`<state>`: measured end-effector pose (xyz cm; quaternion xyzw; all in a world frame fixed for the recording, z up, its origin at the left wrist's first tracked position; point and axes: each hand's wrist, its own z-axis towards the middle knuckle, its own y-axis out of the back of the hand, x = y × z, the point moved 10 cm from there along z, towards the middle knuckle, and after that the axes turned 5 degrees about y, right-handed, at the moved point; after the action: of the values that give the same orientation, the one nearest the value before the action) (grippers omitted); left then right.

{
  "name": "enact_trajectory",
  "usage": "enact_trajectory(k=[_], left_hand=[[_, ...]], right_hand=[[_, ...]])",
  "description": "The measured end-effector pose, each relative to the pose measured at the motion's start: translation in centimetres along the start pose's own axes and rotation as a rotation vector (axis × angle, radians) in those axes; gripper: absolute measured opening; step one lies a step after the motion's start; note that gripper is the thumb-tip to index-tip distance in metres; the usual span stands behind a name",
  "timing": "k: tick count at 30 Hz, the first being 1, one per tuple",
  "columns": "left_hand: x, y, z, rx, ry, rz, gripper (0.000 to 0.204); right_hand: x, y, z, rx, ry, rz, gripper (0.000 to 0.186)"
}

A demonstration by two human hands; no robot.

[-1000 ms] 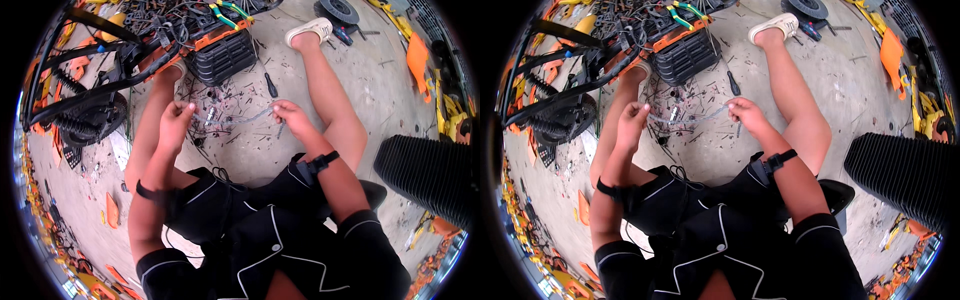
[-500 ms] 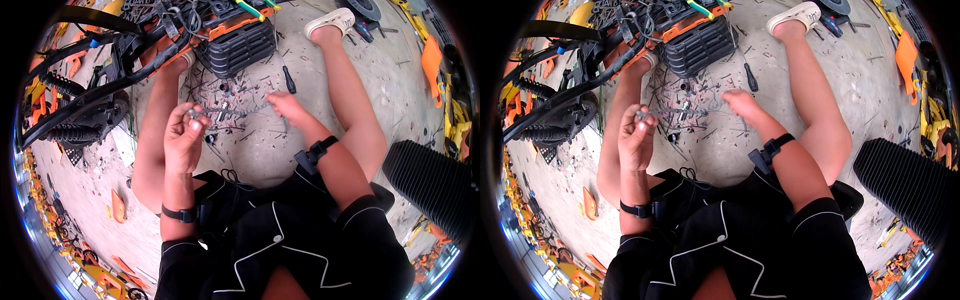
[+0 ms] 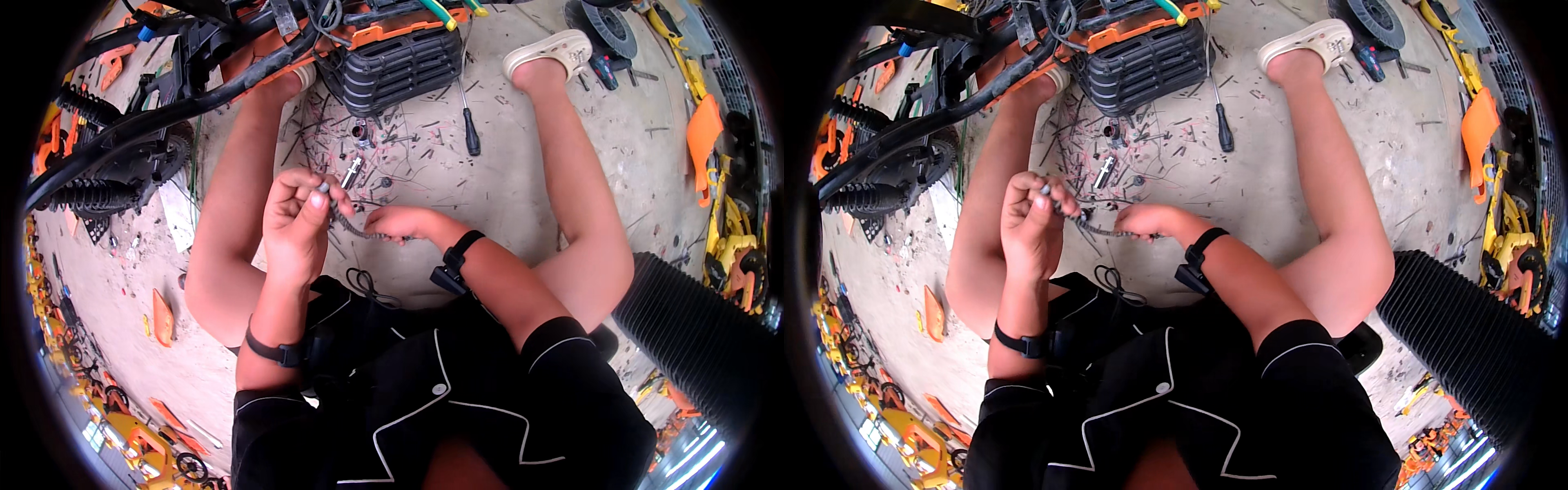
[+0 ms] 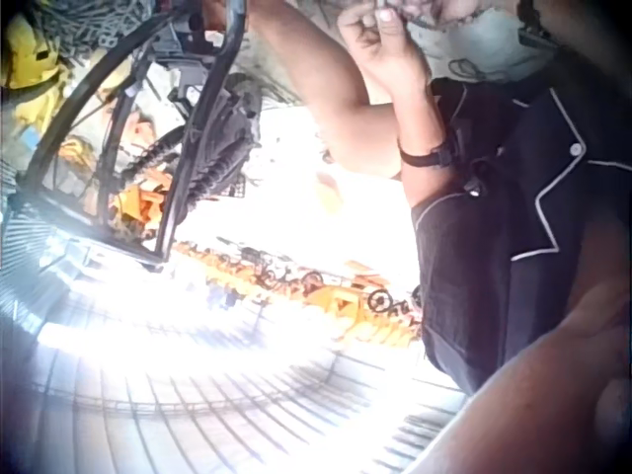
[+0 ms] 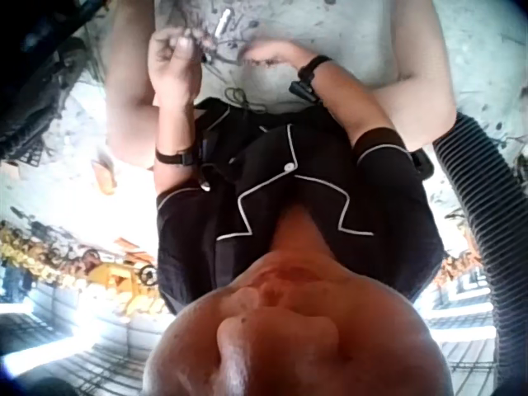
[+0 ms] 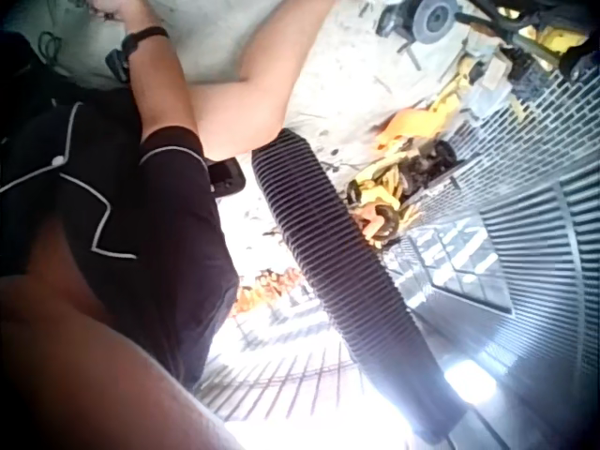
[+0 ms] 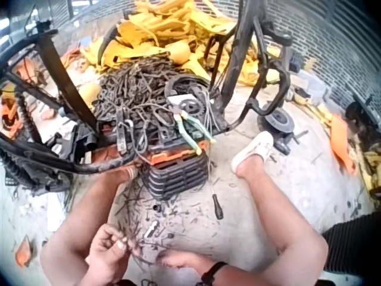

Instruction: The person manipulates a drive chain with their hands and pliers, holding links and inserting small components to connect them while sitting on the floor near a motorcycle frame.

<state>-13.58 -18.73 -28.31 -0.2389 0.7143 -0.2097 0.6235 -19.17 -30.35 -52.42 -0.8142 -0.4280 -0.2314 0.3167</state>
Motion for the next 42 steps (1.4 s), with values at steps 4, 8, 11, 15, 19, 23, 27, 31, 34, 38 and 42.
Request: enact_trajectory(k=[4, 8, 11, 15, 19, 23, 27, 31, 34, 38, 42], left_hand=[[-1.2, -2.9, -1.5, -0.012, -0.044, -0.101, 0.019], [-1.8, -3.6, -1.7, -0.027, -0.092, -0.037, 0.018], [-1.0, -3.6, -1.3, -0.012, -0.076, -0.026, 0.021], [0.4, -3.1, -0.2, -0.069, -0.035, -0.098, 0.025], [1.6, -2.3, 0.1, -0.158, 0.037, -0.012, 0.035], [2.0, -2.8, 0.5, -0.153, 0.064, 0.176, 0.039], [2.3, -4.1, 0.6, -0.154, 0.099, 0.29, 0.042], [4.3, -2.8, 0.6, -0.113, 0.311, 0.334, 0.04], [6.1, -2.1, 1.5, -0.052, 0.487, 0.314, 0.036], [7.0, -2.1, 2.1, -0.001, 0.392, 0.275, 0.025], [5.5, -3.1, 2.7, 0.008, 0.253, 0.226, 0.022]], right_hand=[[2.2, 0.6, 0.0, 0.014, 0.255, -0.256, 0.023], [5.3, 12.0, -5.1, -0.858, 0.513, -0.237, 0.015], [6.6, 19.8, -12.0, -1.527, 0.514, -0.774, 0.03], [6.9, 24.6, -14.8, -1.497, 0.246, -0.928, 0.038], [5.9, 24.5, -14.9, -1.501, 0.29, -0.922, 0.04], [9.4, 20.1, -14.2, -1.419, 0.587, -0.854, 0.037], [15.6, 14.1, -14.9, -0.933, 0.769, -0.675, 0.025], [15.8, 10.2, -17.3, -0.558, 0.653, -0.49, 0.02], [14.0, 9.4, -18.5, -0.45, 0.574, -0.287, 0.021], [13.9, 7.3, -16.8, -0.307, 0.568, -0.045, 0.025], [14.3, 5.1, -15.0, -0.102, 0.579, 0.208, 0.031]])
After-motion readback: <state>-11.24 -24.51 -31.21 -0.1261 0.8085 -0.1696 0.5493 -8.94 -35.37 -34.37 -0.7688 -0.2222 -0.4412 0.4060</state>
